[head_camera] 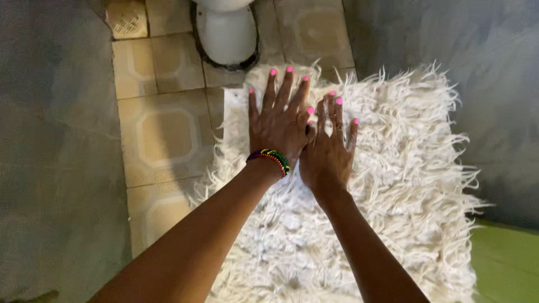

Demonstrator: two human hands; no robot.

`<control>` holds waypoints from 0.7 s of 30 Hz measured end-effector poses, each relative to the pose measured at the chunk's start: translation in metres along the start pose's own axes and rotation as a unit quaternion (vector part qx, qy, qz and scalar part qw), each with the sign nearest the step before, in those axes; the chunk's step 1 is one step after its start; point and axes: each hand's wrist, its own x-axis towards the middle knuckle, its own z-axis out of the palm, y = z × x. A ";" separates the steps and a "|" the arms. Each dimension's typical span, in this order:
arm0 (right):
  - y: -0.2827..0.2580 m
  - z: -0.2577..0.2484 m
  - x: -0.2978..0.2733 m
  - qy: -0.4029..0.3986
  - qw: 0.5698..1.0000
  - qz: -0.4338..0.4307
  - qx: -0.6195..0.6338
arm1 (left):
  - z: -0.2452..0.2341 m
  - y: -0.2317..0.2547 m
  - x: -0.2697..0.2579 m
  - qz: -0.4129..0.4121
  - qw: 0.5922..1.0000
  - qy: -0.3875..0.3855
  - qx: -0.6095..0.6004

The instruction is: The person washes a shaggy rug on a tiled floor by hand, applying soap from a packet, scrubbing the fibers with their hands, and rinsing with water from a wall-mounted tap.

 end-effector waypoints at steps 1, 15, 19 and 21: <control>0.004 -0.001 0.017 -0.022 0.999 -0.006 -0.032 | 0.001 0.002 0.016 -0.006 1.000 0.006 0.011; 0.022 -0.009 0.113 -0.041 0.998 0.043 -0.029 | 0.036 0.000 0.137 -0.095 0.983 -0.154 0.014; 0.014 -0.022 0.100 -0.062 0.993 0.094 0.044 | 0.034 -0.016 0.126 0.066 0.970 -0.225 0.070; 0.013 -0.025 0.086 0.002 0.996 0.066 0.065 | 0.028 -0.021 0.112 0.108 0.971 -0.205 0.059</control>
